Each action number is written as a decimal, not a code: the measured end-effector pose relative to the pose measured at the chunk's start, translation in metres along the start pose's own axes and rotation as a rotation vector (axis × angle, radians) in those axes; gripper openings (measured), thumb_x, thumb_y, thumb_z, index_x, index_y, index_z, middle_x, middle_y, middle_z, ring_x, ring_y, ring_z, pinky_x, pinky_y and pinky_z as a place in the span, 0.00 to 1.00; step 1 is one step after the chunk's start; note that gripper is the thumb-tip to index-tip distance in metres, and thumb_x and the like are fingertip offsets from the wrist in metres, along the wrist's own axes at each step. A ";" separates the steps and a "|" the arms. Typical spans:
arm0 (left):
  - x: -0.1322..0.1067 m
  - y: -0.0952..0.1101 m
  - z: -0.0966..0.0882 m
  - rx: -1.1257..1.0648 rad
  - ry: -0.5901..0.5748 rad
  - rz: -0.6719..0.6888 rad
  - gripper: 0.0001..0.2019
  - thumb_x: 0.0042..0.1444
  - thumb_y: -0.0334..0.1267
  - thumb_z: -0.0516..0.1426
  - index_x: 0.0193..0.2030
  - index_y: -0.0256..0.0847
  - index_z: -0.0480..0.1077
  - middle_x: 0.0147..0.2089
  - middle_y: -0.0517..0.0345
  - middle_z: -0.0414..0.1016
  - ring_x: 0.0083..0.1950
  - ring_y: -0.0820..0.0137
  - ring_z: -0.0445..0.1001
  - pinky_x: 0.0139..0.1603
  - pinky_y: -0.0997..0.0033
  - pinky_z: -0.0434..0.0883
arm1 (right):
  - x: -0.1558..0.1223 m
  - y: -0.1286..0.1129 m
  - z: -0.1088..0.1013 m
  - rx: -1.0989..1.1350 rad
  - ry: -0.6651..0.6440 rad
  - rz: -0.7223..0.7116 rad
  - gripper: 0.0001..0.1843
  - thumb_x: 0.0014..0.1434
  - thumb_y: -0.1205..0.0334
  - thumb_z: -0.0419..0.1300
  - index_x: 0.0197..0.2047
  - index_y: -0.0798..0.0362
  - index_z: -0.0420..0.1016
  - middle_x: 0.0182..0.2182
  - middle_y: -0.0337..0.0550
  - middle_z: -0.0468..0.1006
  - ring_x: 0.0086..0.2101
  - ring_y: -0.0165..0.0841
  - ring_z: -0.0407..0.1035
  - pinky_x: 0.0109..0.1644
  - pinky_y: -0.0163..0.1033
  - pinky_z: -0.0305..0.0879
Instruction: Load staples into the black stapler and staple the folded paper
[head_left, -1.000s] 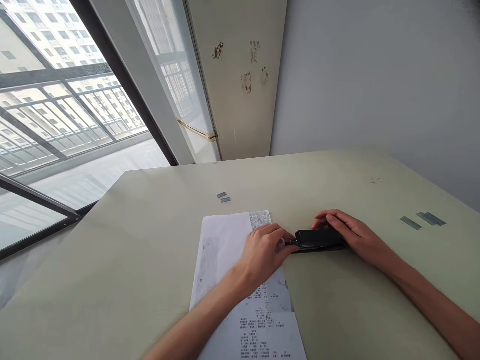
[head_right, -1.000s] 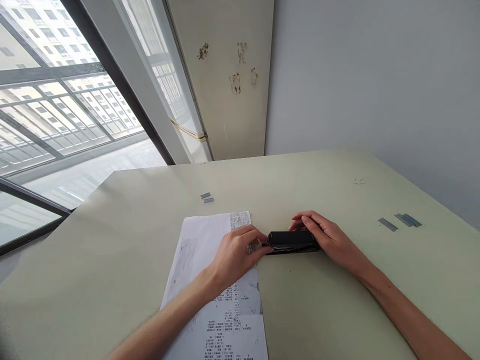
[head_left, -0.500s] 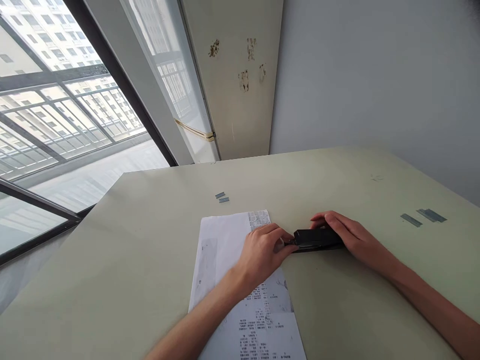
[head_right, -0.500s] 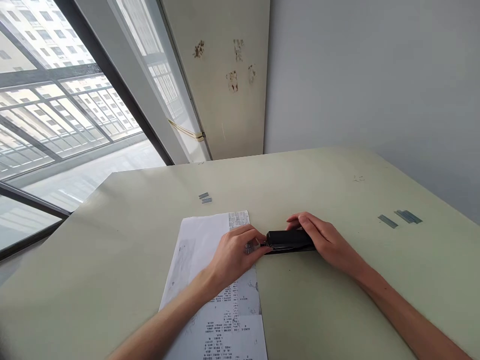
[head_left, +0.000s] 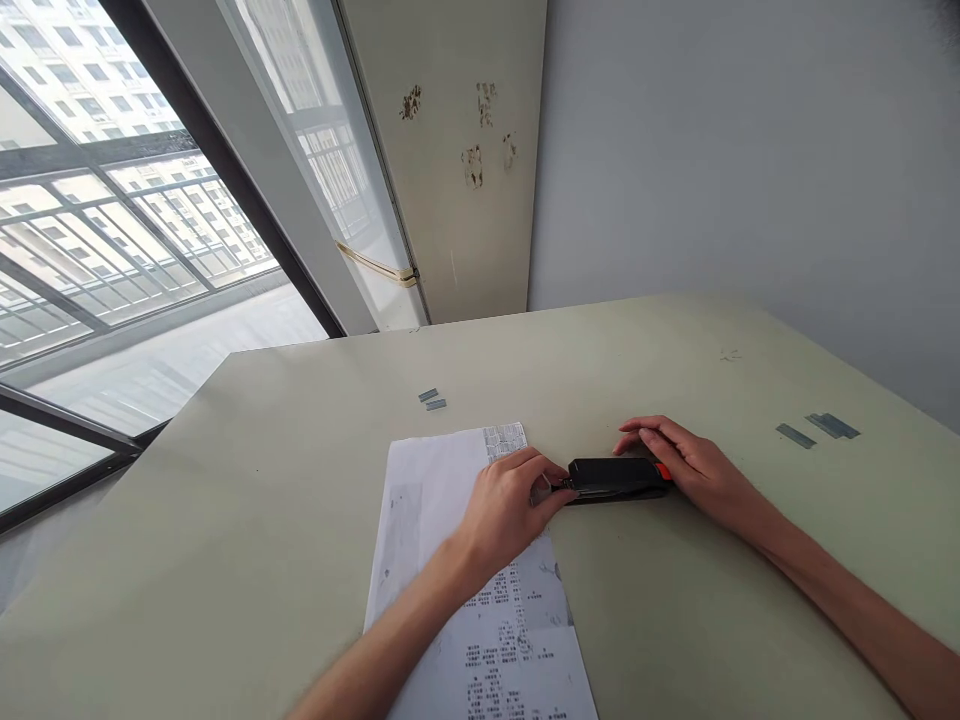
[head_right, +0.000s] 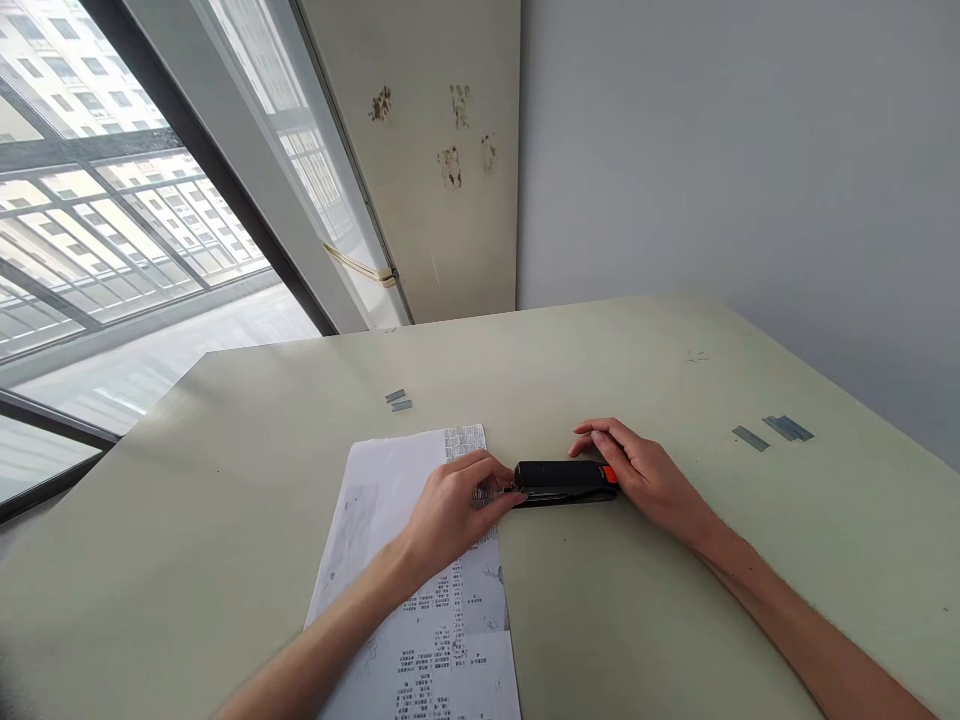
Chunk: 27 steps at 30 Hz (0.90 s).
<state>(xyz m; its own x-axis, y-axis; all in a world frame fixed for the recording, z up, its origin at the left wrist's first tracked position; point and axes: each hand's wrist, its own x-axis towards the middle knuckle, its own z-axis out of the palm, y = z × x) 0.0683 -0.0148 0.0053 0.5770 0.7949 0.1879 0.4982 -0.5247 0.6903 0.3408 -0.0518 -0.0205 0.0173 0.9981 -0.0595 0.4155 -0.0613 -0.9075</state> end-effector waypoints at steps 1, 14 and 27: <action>0.000 0.000 0.000 0.001 -0.002 -0.002 0.04 0.62 0.38 0.66 0.41 0.44 0.78 0.40 0.60 0.81 0.37 0.69 0.78 0.37 0.70 0.72 | 0.000 -0.001 0.001 0.007 0.000 0.001 0.23 0.72 0.37 0.48 0.54 0.43 0.72 0.47 0.46 0.84 0.49 0.44 0.78 0.51 0.45 0.73; 0.001 -0.008 -0.003 0.074 -0.031 0.084 0.05 0.64 0.41 0.65 0.43 0.44 0.76 0.41 0.59 0.80 0.40 0.67 0.78 0.40 0.69 0.73 | -0.007 -0.012 0.003 -0.143 -0.054 -0.170 0.21 0.67 0.38 0.59 0.52 0.43 0.77 0.45 0.43 0.84 0.43 0.41 0.77 0.45 0.42 0.73; -0.016 -0.042 -0.061 0.224 -0.019 0.154 0.10 0.69 0.47 0.60 0.51 0.47 0.75 0.49 0.57 0.81 0.51 0.63 0.77 0.57 0.59 0.72 | -0.005 -0.020 -0.008 -0.195 -0.110 -0.129 0.22 0.57 0.38 0.69 0.45 0.45 0.82 0.41 0.41 0.85 0.40 0.42 0.77 0.40 0.42 0.71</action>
<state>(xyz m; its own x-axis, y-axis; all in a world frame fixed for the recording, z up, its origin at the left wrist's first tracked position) -0.0017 0.0129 0.0154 0.6681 0.6956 0.2640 0.5329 -0.6950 0.4827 0.3394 -0.0558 0.0009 -0.1423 0.9898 -0.0028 0.5753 0.0804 -0.8140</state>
